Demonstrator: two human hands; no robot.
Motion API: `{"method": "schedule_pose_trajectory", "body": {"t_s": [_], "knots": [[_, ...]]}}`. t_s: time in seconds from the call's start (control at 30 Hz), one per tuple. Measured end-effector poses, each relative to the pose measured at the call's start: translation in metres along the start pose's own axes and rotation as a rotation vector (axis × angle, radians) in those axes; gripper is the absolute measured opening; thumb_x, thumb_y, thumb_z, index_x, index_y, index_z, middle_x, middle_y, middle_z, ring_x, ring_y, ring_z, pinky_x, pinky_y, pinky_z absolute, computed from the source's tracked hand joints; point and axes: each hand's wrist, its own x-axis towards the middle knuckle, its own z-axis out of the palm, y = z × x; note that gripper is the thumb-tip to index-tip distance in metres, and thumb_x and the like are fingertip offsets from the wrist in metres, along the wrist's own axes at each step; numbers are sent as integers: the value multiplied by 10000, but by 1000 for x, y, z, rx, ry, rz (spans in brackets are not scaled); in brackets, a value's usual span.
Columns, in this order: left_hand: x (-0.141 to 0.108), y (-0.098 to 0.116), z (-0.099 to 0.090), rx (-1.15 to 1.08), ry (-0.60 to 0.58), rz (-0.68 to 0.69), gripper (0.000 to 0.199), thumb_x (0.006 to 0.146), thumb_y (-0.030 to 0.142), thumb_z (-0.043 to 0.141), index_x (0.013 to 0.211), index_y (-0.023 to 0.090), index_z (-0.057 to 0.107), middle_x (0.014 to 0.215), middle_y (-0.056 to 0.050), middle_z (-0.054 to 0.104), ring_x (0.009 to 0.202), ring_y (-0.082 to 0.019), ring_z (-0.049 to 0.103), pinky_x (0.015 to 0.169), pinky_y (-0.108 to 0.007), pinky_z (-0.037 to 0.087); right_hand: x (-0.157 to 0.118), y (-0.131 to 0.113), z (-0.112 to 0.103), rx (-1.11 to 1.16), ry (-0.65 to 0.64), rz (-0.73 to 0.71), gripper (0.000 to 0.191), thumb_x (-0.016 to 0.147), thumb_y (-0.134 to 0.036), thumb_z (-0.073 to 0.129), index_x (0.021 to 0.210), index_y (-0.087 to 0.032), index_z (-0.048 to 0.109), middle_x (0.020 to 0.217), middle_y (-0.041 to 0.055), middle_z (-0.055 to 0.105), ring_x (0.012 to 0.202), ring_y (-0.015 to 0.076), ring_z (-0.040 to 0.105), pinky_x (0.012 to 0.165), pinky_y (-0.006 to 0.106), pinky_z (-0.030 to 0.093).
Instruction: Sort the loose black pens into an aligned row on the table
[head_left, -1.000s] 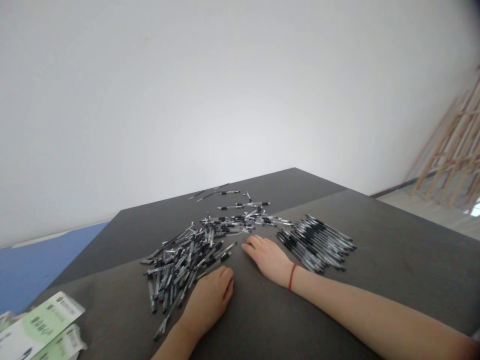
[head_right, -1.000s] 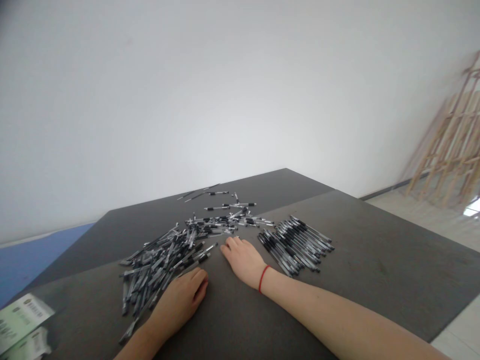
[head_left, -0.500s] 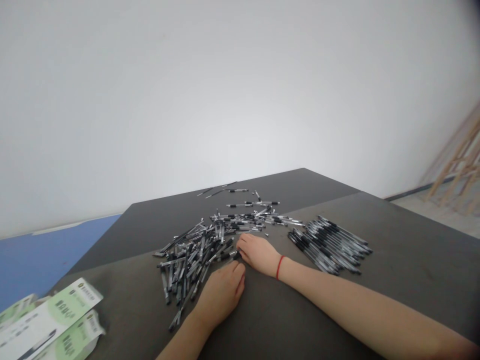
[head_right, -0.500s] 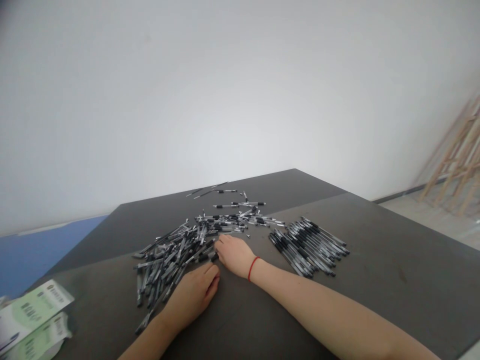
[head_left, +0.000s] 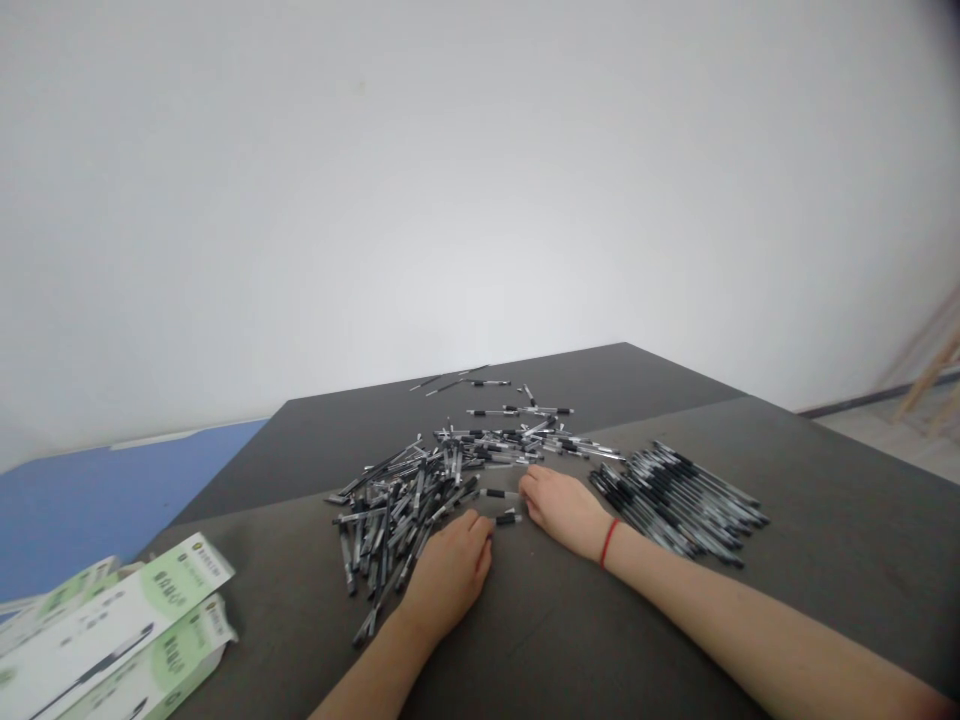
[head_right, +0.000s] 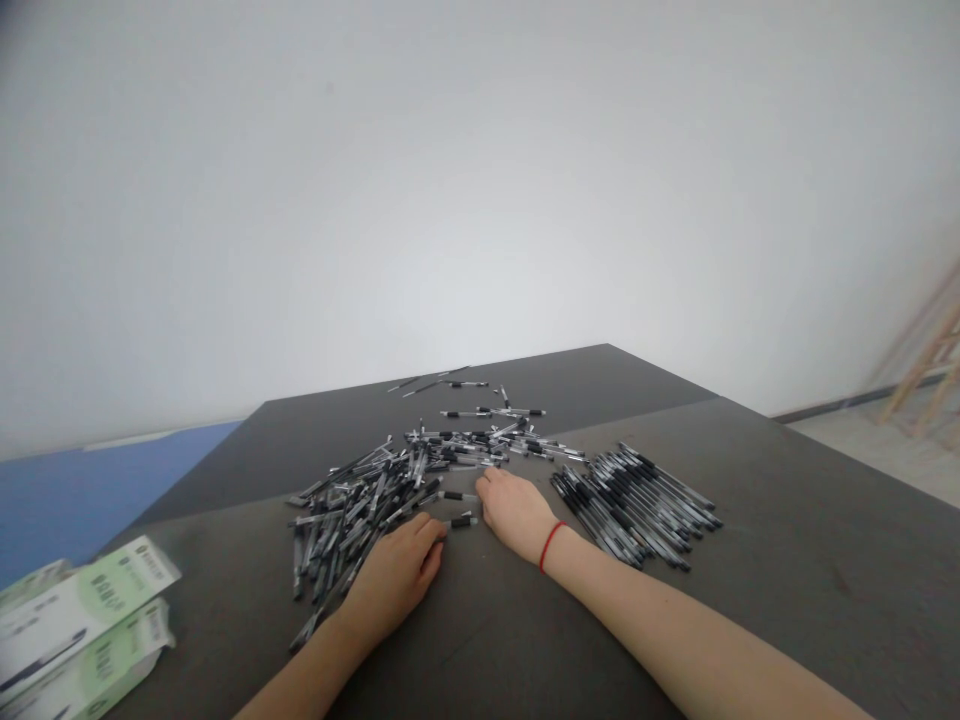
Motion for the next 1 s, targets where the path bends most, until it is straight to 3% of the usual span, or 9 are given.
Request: {"method": "schedule_pose_trajectory", "body": {"t_s": [0.13, 0.23, 0.33, 0.5, 0.67, 0.8, 0.9, 1.0], "knots": [[-3, 3, -3, -88, 52, -45, 185, 868, 164, 412, 999, 212, 533, 920, -26, 602, 829, -170, 594, 723, -268, 446, -5, 2, -2, 481, 85, 79, 99, 765, -104, 498, 808, -164, 564, 776, 23, 593, 707, 139, 552, 664, 240, 423], [-7, 7, -3, -281, 134, -111, 201, 895, 239, 409, 1062, 210, 517, 865, -22, 619, 773, -167, 599, 705, -274, 453, -9, -6, -1, 949, -82, 124, 93, 770, -149, 478, 822, -176, 551, 631, -39, 533, 522, 94, 475, 490, 196, 368], [-8, 10, -1, -510, 218, -159, 237, 913, 313, 401, 1072, 197, 533, 870, -33, 631, 805, -172, 601, 745, -286, 458, -13, -19, 2, 1154, -207, 111, 62, 756, -160, 475, 771, -181, 531, 563, -71, 471, 446, 73, 395, 431, 184, 306], [-3, 11, 3, -910, 218, -148, 224, 901, 330, 430, 950, 181, 591, 899, -37, 643, 832, -171, 597, 762, -272, 454, -19, -34, 8, 1140, -145, 3, 90, 744, -179, 534, 658, -172, 508, 587, -57, 468, 538, 80, 411, 516, 190, 334], [-2, 4, 9, -1069, 267, -296, 274, 861, 422, 474, 787, 170, 555, 594, 41, 503, 541, -112, 471, 529, -213, 372, -12, -18, 1, 945, -49, 1, 157, 814, -227, 494, 758, -159, 624, 686, -12, 572, 588, 98, 494, 560, 201, 375], [-1, 0, 17, -1143, 136, -316, 331, 856, 477, 456, 746, 170, 518, 494, 90, 331, 422, -73, 295, 428, -195, 226, 13, 14, -10, 787, 10, 70, 220, 851, -195, 428, 893, -153, 640, 766, 14, 641, 600, 105, 542, 548, 201, 396], [0, -2, 22, -1143, 46, -298, 344, 854, 487, 457, 730, 171, 511, 495, 90, 318, 433, -73, 282, 432, -196, 202, 35, 30, -10, 557, 30, 80, 210, 836, -160, 440, 883, -147, 644, 757, 25, 652, 654, 124, 565, 596, 216, 405], [0, -2, 21, -1118, 3, -293, 346, 851, 482, 459, 710, 171, 516, 514, 79, 337, 459, -80, 295, 451, -199, 211, 53, 27, -3, 455, 27, 70, 173, 795, -129, 489, 833, -147, 657, 785, 45, 667, 712, 145, 577, 661, 237, 401]]}}
